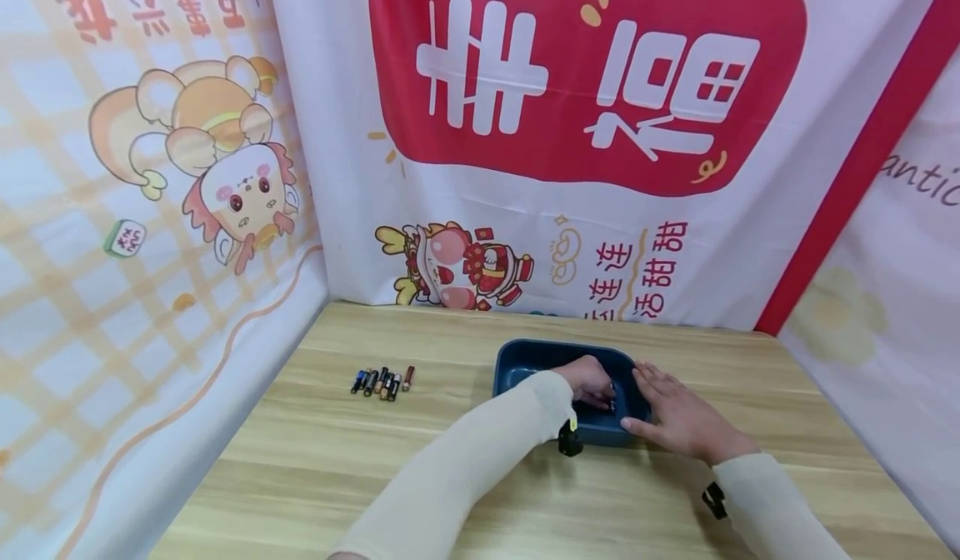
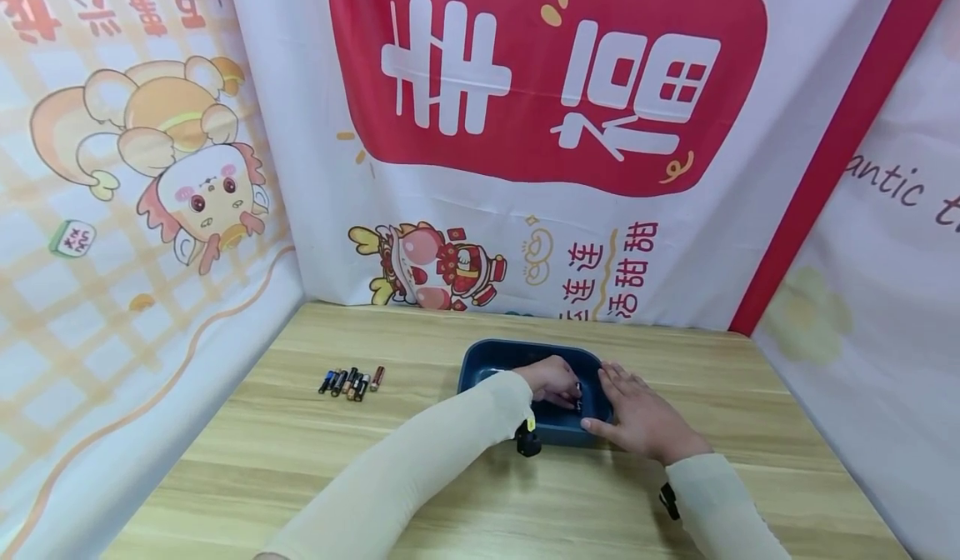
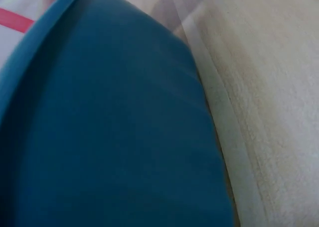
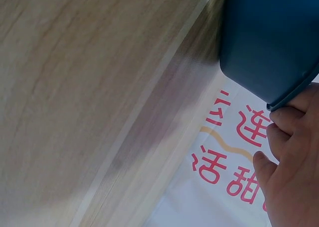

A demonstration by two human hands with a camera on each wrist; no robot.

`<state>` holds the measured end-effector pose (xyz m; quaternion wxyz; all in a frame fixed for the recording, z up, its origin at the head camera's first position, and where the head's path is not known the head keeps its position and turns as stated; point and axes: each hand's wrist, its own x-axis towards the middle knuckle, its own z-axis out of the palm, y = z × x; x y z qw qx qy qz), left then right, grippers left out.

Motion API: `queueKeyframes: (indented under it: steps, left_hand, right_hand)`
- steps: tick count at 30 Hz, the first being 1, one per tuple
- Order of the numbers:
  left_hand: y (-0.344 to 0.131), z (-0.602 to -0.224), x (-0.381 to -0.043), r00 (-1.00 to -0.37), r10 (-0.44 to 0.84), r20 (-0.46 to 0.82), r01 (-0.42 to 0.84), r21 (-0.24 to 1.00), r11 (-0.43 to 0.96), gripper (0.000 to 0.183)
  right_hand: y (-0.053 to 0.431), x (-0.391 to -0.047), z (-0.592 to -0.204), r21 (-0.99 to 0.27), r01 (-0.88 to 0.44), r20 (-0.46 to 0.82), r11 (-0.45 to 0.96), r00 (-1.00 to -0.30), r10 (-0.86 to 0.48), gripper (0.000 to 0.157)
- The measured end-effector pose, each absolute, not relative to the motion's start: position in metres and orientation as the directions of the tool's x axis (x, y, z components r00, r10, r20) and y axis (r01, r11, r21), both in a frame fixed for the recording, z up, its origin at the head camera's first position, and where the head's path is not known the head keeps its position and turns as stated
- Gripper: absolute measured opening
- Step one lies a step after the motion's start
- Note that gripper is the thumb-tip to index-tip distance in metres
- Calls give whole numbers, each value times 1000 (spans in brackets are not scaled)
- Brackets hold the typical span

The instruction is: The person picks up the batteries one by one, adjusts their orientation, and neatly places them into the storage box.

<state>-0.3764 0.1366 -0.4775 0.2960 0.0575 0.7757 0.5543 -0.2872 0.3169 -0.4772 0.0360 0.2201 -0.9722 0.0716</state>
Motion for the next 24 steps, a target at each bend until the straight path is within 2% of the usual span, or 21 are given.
queueKeyframes:
  steps: [7, 14, 24]
  left_hand:
    - [150, -482, -380, -857, 360, -370, -199, 880, 430, 5]
    - [153, -486, -381, -898, 260, -355, -101, 741, 664, 6]
    - [151, -483, -382, -900, 270, -343, -73, 728, 681, 9]
  right_hand:
    - [319, -288, -475, -119, -436, 103, 892, -899, -426, 95]
    - [315, -286, -478, -117, -447, 127, 887, -892, -433, 95]
    - [314, -284, -475, -106, -451, 128, 886, -890, -437, 93]
